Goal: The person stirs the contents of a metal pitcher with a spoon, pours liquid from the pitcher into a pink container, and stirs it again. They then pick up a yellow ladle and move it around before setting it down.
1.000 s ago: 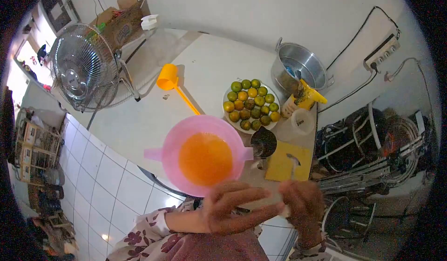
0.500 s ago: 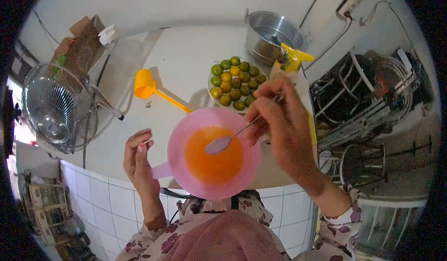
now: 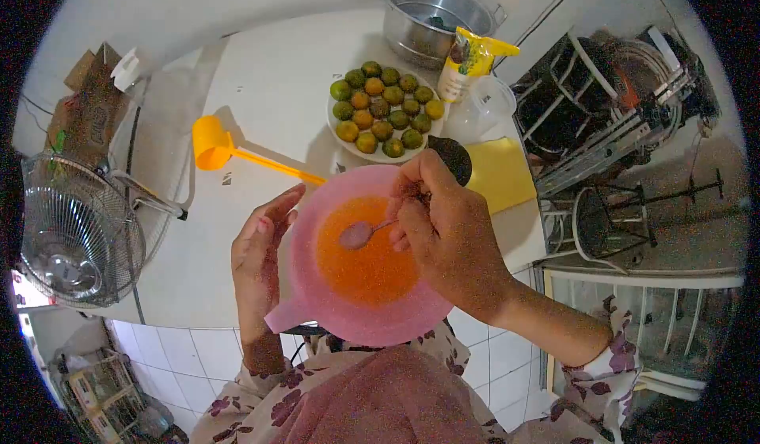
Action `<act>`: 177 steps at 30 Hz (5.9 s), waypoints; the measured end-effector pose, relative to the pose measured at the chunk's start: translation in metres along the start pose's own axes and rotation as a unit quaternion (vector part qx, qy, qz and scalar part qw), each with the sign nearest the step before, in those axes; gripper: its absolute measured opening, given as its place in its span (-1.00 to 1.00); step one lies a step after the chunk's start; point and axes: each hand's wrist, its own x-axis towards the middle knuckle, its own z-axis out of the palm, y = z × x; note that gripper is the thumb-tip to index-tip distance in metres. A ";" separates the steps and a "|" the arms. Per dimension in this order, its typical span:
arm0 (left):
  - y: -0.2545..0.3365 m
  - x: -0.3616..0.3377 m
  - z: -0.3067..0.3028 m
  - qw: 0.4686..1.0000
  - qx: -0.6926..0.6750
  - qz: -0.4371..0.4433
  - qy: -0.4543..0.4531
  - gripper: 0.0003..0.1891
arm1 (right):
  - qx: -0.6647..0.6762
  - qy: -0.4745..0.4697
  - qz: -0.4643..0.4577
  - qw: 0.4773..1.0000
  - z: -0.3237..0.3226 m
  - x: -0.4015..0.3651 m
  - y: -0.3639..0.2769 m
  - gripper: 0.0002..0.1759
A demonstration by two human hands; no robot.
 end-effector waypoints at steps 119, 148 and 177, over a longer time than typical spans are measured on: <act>-0.100 -0.071 -0.026 0.954 0.016 0.061 0.294 -0.56 | -0.211 0.028 -0.191 0.958 -0.095 0.080 0.192 -0.95; -0.039 -0.073 0.019 0.952 0.023 0.159 0.260 -0.30 | -0.067 -0.257 -0.134 0.955 -0.001 0.134 0.068 -0.82; -0.031 -0.067 -0.088 0.893 -0.067 0.226 0.383 -0.49 | -0.190 0.051 -0.125 0.972 0.035 0.098 0.080 -0.65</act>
